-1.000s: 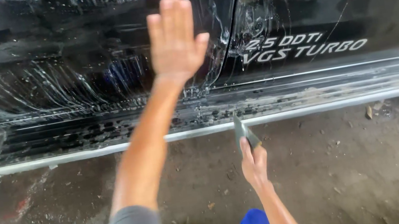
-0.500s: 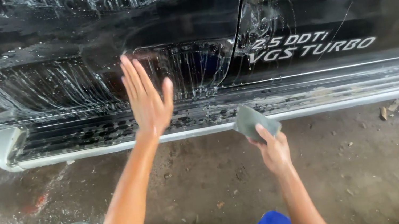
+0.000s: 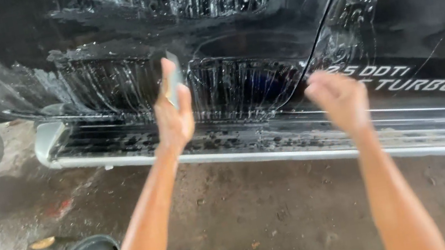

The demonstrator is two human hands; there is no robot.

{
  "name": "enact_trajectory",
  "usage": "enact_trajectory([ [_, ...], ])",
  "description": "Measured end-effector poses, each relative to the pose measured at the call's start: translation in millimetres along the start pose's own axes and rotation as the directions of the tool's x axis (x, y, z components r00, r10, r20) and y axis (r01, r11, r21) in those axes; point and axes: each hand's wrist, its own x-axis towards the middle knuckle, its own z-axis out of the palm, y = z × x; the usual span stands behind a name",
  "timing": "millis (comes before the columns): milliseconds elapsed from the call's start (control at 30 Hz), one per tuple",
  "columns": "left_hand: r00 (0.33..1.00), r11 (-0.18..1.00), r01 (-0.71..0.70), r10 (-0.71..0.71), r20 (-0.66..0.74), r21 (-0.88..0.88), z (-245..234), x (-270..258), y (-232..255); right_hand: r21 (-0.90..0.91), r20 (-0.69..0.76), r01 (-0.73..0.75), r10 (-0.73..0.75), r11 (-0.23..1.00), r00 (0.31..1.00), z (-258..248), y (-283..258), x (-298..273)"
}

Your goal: The person scrubs the side of a black SUV with a sponge and soapy water. They repeatedly dip the sponge into a bucket and clean the door panel and side step area.

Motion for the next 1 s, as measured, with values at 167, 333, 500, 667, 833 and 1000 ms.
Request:
enact_trajectory([
  [167, 0.902, 0.741, -0.270, -0.029, 0.431, 0.615, 53.5, 72.6, 125.4, -0.223, -0.298, 0.050, -0.117, 0.973, 0.948, -63.8, 5.5, 90.7],
  [333, 0.751, 0.643, -0.649, 0.454, 0.479, 0.407, 164.6, 55.5, 28.3, -0.510, -0.315, 0.230, -0.429, 0.829, 0.846, -33.9, 3.8, 151.7],
  [500, 0.540, 0.499, -0.793, 0.314, 0.781, 0.348, 107.1, 58.8, 20.0, -0.651, -0.311, 0.136, -0.425, 0.747, 0.850, 0.5, 35.6, 168.2],
  [667, 0.532, 0.455, -0.820, 0.380, 0.757, 0.348, 168.0, 58.8, 25.1, -0.688, -0.347, 0.110, -0.458, 0.718, 0.819, 7.9, 50.3, 170.8],
  [833, 0.501, 0.359, -0.860, 0.454, 0.736, 0.364, 103.1, 68.9, -15.6, -0.660, -0.348, 0.112, -0.434, 0.743, 0.831, 10.8, 45.4, 165.6],
  [1000, 0.534, 0.511, -0.814, 0.471, 0.702, 0.277, 172.3, 49.2, 10.8, -0.682, -0.370, 0.075, -0.432, 0.728, 0.823, 12.2, 46.6, 166.4],
])
